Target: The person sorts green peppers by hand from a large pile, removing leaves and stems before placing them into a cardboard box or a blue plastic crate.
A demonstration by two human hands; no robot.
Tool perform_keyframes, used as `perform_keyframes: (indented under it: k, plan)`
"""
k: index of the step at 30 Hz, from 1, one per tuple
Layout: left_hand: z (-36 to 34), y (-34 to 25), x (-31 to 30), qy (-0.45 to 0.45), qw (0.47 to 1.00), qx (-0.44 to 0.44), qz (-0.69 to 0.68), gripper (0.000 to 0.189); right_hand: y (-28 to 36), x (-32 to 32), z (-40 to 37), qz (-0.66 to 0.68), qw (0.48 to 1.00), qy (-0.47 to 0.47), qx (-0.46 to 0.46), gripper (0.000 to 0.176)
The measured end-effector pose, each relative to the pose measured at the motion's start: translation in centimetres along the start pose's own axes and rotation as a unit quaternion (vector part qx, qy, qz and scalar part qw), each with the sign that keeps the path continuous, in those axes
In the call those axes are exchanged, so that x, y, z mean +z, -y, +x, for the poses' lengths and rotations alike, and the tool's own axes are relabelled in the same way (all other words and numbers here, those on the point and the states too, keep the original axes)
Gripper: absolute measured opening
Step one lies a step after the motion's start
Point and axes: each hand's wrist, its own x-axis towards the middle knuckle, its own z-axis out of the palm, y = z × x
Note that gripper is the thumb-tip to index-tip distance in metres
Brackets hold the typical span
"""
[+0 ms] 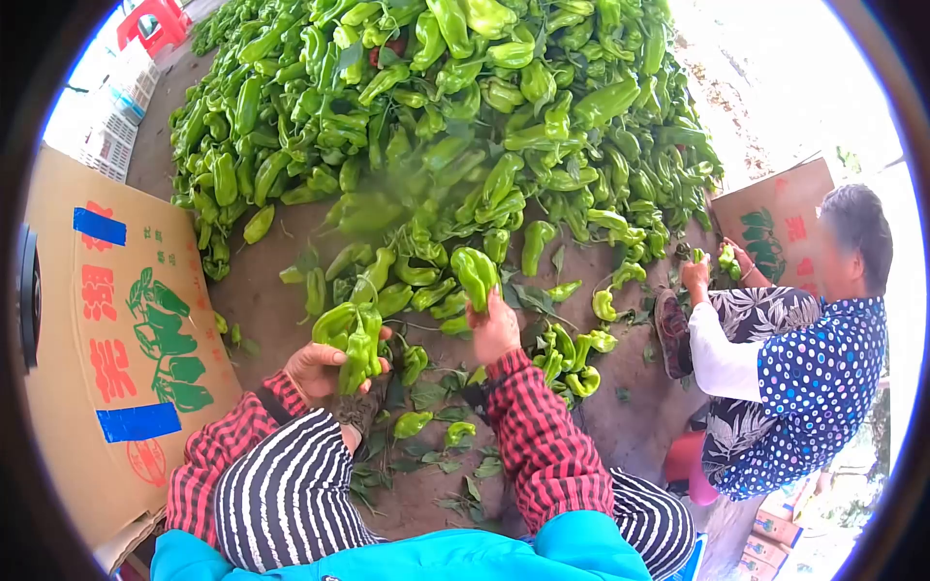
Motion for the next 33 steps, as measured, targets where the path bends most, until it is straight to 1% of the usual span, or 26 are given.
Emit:
perform_keyframes:
  k: [1, 3, 5, 7, 8, 9, 11, 12, 13, 14, 15, 16, 17, 18, 19, 21, 22, 23, 24, 25, 26, 27, 28, 29, 31, 33]
  plan:
    - [0.1, 0.2, 0.3, 0.000, 1.000, 0.001, 0.001, 0.066, -0.3, 0.4, -1.1, 0.000, 1.000, 0.001, -0.001, 0.030]
    - [0.3, 0.3, 0.6, 0.035, 0.999, -0.005, -0.010, 0.070, -0.6, 2.5, -3.4, 0.098, 0.994, 0.011, 0.052, 0.028]
    - [0.5, 0.6, 0.4, 0.041, 0.999, -0.013, 0.000, 0.071, 0.2, 6.6, -6.1, -0.032, 0.999, 0.015, -0.008, 0.028]
    - [0.6, 0.8, 0.3, 0.064, 0.998, -0.002, -0.023, 0.070, 0.0, 9.0, -7.9, -0.034, 0.993, 0.107, -0.047, 0.031]
    - [0.6, 0.9, -0.1, 0.066, 0.998, 0.014, -0.006, 0.070, -0.1, 9.3, -8.0, -0.031, 0.986, 0.158, -0.046, 0.034]
    - [0.3, 0.8, -0.6, 0.067, 0.998, 0.014, -0.007, 0.070, 0.4, 9.1, -7.8, -0.066, 0.982, 0.177, -0.016, 0.030]
    - [0.0, 0.5, -1.4, 0.104, 0.990, 0.048, -0.082, 0.071, 2.9, 8.3, -6.1, -0.128, 0.970, 0.201, 0.041, 0.025]
    - [-0.3, 0.3, -1.1, 0.101, 0.991, 0.051, -0.069, 0.074, 2.3, 5.9, -3.5, -0.239, 0.942, 0.230, -0.047, 0.023]
    - [-0.4, 0.2, -0.9, 0.101, 0.991, 0.050, -0.068, 0.074, 2.0, 5.2, -1.3, -0.358, 0.896, 0.122, -0.232, 0.025]
    - [-0.5, 0.2, -0.9, 0.096, 0.992, 0.053, -0.057, 0.075, 2.0, 4.0, 0.9, -0.360, 0.910, -0.023, -0.206, 0.027]
    - [-0.6, 0.1, -0.8, 0.091, 0.993, 0.058, -0.045, 0.076, 2.6, 3.2, 3.2, -0.355, 0.899, -0.152, -0.205, 0.031]
    - [-0.7, -0.1, -0.6, 0.068, 0.996, 0.050, -0.043, 0.077, 2.8, 1.7, 5.6, -0.464, 0.811, -0.222, -0.279, 0.039]
    - [-0.8, -0.1, -0.8, 0.065, 0.996, 0.052, -0.043, 0.077, 3.3, 1.1, 7.3, -0.489, 0.795, -0.236, -0.271, 0.047]
    - [-1.0, -0.1, -1.0, 0.050, 0.997, 0.040, -0.041, 0.075, 3.0, -0.2, 9.3, -0.511, 0.798, -0.219, -0.232, 0.043]
    - [-1.1, -0.1, -1.1, 0.035, 0.998, 0.026, -0.040, 0.074, 3.5, -0.4, 10.1, -0.452, 0.858, -0.201, -0.137, 0.029]
    - [-1.3, -0.2, -1.2, 0.033, 0.998, 0.031, -0.036, 0.073, 2.3, -3.6, 12.4, -0.367, 0.892, -0.204, -0.167, 0.017]
    - [-1.4, -0.2, -1.3, 0.034, 0.998, 0.036, -0.033, 0.072, 3.1, -3.9, 12.0, -0.369, 0.892, -0.201, -0.166, 0.017]
    - [-1.6, -0.2, -1.2, 0.034, 0.998, 0.037, -0.037, 0.072, 4.3, -4.0, 10.9, -0.232, 0.944, -0.193, -0.134, 0.015]
    - [-1.6, -0.3, -1.0, 0.033, 0.998, 0.038, -0.041, 0.072, 5.4, -4.0, 9.6, -0.092, 0.974, -0.183, -0.099, 0.014]
    - [-1.5, -0.3, -0.9, 0.034, 0.998, 0.037, -0.046, 0.072, 6.3, -4.1, 8.2, -0.098, 0.973, -0.185, -0.099, 0.014]
    - [-1.4, -0.4, -1.1, 0.042, 0.998, 0.033, -0.042, 0.073, 7.2, -4.6, 6.8, 0.042, 0.989, -0.142, -0.028, 0.013]
    - [-1.1, -0.2, -1.0, 0.047, 0.997, 0.029, -0.045, 0.073, 7.9, -4.9, 5.6, 0.183, 0.978, -0.095, 0.041, 0.012]
    - [-1.0, -0.1, -0.7, 0.051, 0.997, 0.036, -0.042, 0.073, 7.9, -5.3, 5.1, 0.219, 0.969, -0.091, 0.065, 0.014]
    - [-0.9, -0.1, -0.6, 0.052, 0.997, 0.044, -0.038, 0.073, 7.9, -5.6, 4.7, 0.211, 0.968, -0.117, 0.067, 0.017]
    - [-1.2, -0.1, -0.5, 0.052, 0.997, 0.026, -0.044, 0.074, 8.3, -6.2, 4.1, 0.300, 0.941, -0.134, 0.080, 0.019]
    - [-1.5, -0.3, 0.3, 0.040, 0.997, 0.044, -0.054, 0.067, 7.4, -8.6, 5.5, 0.315, 0.922, -0.213, 0.073, 0.020]
